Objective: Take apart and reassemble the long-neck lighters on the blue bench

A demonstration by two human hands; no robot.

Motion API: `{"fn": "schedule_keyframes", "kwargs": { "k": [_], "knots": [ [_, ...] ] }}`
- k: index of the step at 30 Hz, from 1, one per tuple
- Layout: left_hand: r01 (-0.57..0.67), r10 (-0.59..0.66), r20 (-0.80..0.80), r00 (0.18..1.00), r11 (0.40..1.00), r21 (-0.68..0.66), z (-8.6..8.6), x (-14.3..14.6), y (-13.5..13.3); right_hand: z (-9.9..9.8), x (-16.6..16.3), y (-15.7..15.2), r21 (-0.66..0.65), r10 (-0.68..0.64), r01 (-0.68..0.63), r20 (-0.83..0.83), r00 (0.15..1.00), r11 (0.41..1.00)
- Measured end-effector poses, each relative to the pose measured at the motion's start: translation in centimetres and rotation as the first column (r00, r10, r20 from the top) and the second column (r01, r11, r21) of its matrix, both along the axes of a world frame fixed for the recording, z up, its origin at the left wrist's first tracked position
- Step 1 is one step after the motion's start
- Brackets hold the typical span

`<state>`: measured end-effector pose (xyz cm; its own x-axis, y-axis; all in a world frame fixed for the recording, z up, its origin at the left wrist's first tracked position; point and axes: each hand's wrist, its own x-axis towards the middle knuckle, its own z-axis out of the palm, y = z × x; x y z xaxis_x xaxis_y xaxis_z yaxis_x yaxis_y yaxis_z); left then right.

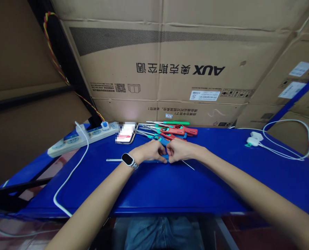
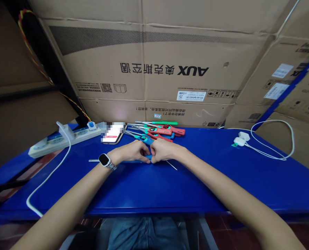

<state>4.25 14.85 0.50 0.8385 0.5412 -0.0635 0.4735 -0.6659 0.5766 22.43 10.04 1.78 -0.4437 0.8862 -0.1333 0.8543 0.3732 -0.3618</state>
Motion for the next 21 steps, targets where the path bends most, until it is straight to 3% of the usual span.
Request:
{"fn": "schedule_keyframes", "kwargs": {
  "k": [7,11,14,16,21],
  "knots": [
    [-0.019,0.020,-0.042,0.999,1.000,0.024,-0.1,0.0,0.0,-0.3,0.5,0.0,0.041,0.048,-0.045,-0.058,0.997,0.998],
    [-0.036,0.040,-0.073,0.996,0.997,0.061,0.0,0.0,-0.2,-0.7,1.0,-1.3,0.176,-0.053,0.073,-0.115,0.992,0.982],
    [-0.017,0.020,-0.059,0.998,0.998,0.062,0.0,-0.1,-0.3,-1.1,0.8,-2.6,0.321,-0.135,0.126,0.008,0.991,0.939],
    [-0.001,0.003,-0.044,0.999,0.998,0.061,0.0,-0.1,-0.2,-1.2,0.4,-3.2,0.389,-0.164,0.092,0.157,0.974,0.917],
    [0.017,-0.016,-0.019,1.000,0.998,0.061,0.1,-0.3,-0.2,-1.4,-1.0,-3.5,0.404,-0.143,-0.034,0.400,0.905,0.914]
  ]
}}
